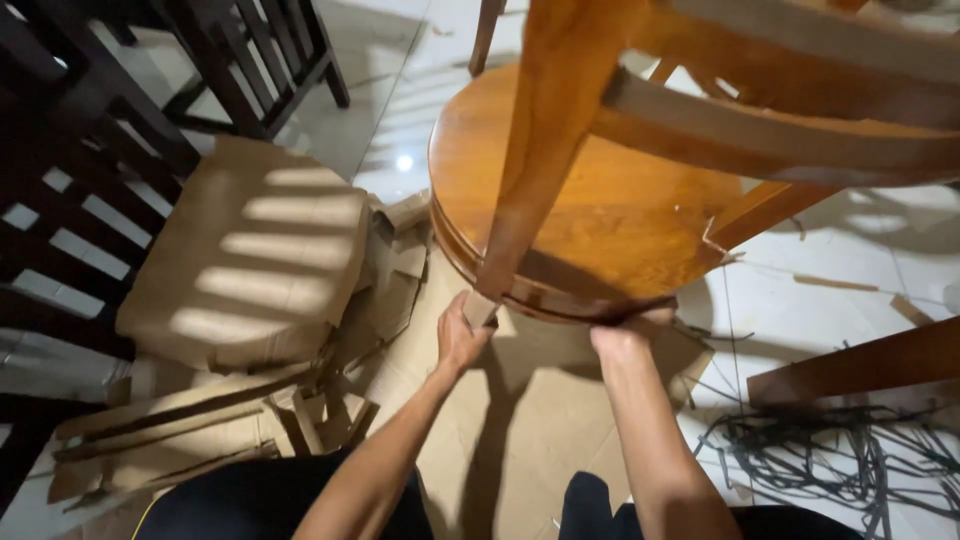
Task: Wrapping wooden chair legs with protective paper and securing them with plastic ties
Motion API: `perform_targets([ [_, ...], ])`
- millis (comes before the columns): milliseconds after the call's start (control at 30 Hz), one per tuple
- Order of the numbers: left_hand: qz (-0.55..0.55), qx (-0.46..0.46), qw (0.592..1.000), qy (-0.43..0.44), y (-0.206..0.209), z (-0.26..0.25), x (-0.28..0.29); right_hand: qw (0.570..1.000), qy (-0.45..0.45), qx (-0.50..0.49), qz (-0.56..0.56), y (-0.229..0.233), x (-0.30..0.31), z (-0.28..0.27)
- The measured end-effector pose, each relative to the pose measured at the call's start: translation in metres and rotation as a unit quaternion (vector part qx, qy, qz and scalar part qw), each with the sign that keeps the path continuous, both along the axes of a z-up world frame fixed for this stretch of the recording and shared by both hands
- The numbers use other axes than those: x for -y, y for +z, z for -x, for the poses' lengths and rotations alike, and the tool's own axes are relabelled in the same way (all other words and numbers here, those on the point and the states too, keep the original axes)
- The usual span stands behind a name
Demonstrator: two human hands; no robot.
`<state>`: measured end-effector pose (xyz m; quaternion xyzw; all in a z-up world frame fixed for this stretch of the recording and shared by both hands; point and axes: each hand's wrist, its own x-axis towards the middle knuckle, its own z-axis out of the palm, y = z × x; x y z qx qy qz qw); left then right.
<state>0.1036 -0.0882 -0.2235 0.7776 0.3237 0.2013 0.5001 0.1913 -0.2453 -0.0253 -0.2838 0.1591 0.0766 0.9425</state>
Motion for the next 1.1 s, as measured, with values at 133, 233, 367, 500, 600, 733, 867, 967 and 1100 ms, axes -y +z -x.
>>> perform_targets([
  [133,0.012,0.002,1.000,0.015,0.010,0.025,0.027,1.000,0.021,-0.002,0.007,0.000,0.012,0.016],
  [233,0.011,0.006,0.999,0.032,0.008,0.037,0.041,1.000,0.028,0.002,0.006,-0.001,0.028,0.021],
  [367,0.013,0.009,0.999,0.028,0.009,0.068,0.067,0.999,0.031,-0.008,0.013,-0.020,0.061,0.035],
  [500,0.007,0.034,0.999,0.034,0.020,0.094,0.098,0.999,0.034,-0.015,0.019,-0.034,0.081,0.043],
  [600,0.007,0.023,0.999,0.037,-0.003,0.116,0.126,0.999,0.034,-0.029,0.028,-0.050,0.103,0.046],
  [733,0.021,0.050,0.998,0.033,-0.018,0.112,0.131,0.998,0.036,-0.045,0.040,-0.061,0.122,0.043],
  [867,0.037,0.039,0.998,0.031,-0.017,0.098,0.123,0.997,0.032,-0.049,0.045,-0.036,0.116,0.037],
  [967,0.053,0.051,0.996,0.047,-0.020,0.074,0.118,0.993,0.061,-0.094,0.047,-0.007,0.102,0.035],
  [1100,0.045,0.051,0.997,0.045,-0.014,0.032,0.093,0.988,0.066,-0.096,0.100,-0.032,0.093,-0.009],
])
